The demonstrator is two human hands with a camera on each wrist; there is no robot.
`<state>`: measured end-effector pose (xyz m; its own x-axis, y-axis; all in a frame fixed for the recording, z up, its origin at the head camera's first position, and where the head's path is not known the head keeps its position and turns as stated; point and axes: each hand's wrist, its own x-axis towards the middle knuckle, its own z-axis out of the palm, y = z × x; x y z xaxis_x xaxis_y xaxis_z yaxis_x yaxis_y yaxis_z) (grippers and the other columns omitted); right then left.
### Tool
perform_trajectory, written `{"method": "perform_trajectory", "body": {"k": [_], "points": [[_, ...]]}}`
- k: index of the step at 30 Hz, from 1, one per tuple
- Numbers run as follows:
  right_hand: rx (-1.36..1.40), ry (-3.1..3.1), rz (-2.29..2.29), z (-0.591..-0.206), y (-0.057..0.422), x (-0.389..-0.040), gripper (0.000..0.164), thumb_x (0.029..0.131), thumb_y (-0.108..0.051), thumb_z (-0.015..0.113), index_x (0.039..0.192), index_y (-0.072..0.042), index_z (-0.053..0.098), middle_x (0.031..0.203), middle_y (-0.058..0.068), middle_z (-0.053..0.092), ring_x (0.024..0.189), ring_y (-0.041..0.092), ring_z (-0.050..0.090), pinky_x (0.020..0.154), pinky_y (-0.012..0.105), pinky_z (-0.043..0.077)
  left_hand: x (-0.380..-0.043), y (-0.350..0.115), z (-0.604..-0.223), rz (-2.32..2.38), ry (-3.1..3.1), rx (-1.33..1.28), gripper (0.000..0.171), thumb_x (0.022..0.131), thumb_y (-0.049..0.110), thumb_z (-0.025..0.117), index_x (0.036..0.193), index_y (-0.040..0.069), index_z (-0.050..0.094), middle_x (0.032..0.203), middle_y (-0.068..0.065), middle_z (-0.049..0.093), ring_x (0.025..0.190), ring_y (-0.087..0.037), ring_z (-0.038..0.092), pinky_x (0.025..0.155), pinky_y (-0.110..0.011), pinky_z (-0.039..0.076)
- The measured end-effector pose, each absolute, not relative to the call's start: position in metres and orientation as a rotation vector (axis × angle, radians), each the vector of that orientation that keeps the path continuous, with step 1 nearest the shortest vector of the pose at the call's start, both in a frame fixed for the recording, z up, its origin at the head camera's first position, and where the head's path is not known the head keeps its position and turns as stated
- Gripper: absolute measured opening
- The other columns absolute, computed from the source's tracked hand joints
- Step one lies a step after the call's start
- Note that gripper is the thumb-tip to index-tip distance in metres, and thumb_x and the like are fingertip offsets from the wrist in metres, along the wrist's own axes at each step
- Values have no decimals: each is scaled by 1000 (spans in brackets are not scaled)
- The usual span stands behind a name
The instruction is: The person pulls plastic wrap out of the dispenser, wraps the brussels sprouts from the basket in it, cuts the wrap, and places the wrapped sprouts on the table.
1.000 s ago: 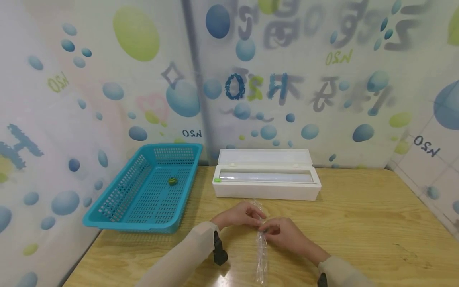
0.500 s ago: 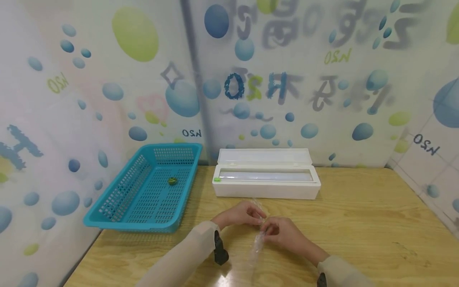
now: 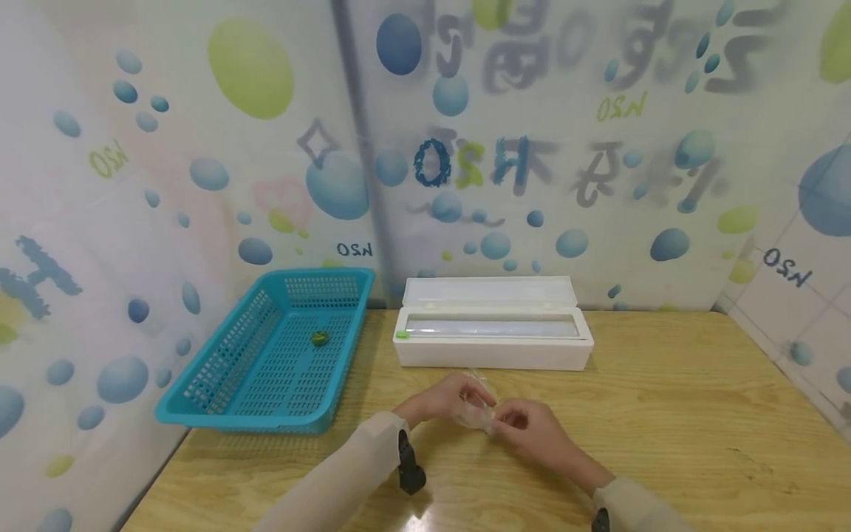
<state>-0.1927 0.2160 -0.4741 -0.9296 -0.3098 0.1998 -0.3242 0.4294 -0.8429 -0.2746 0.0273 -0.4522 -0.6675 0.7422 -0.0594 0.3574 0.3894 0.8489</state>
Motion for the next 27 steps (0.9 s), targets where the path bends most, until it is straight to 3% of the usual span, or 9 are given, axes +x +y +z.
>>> {"method": "perform_trajectory", "body": {"k": [5,10,17,21,27], "points": [[482,-2662,1572,-474,218,-195,12,86,-21,65,85,-9,65,81,-2,61,74,8,55,67,24,48,-279,28,-456,1255,2186,1113,22,73,-6,72,94,-2,67,89,-6,64,77,0,49,75,-18,42],[388,-2724,1575,-473,219,-198,22,83,-23,68,92,-5,59,84,4,56,74,13,51,64,24,46,-275,30,-454,1317,2151,1112,24,72,-7,73,94,-4,63,91,-8,62,78,0,50,77,-19,43],[339,-2770,1687,-469,222,-205,67,78,-19,73,128,8,39,104,15,52,81,19,52,65,27,46,-273,32,-457,1346,2201,901,32,70,-8,73,93,-1,51,85,0,53,75,-6,49,69,-20,45],[299,-2786,1776,-468,223,-210,86,76,-19,75,137,10,22,113,19,53,85,19,56,69,29,48,-271,32,-458,1349,2210,840,33,72,-6,72,95,1,49,83,-2,58,73,-7,54,65,-20,47],[422,-2729,1815,-468,224,-214,85,77,-13,73,137,15,19,110,25,57,84,23,59,70,30,49,-268,32,-458,1404,2182,694,32,75,-3,72,92,2,46,82,-4,63,74,-11,60,62,-23,49]]}}
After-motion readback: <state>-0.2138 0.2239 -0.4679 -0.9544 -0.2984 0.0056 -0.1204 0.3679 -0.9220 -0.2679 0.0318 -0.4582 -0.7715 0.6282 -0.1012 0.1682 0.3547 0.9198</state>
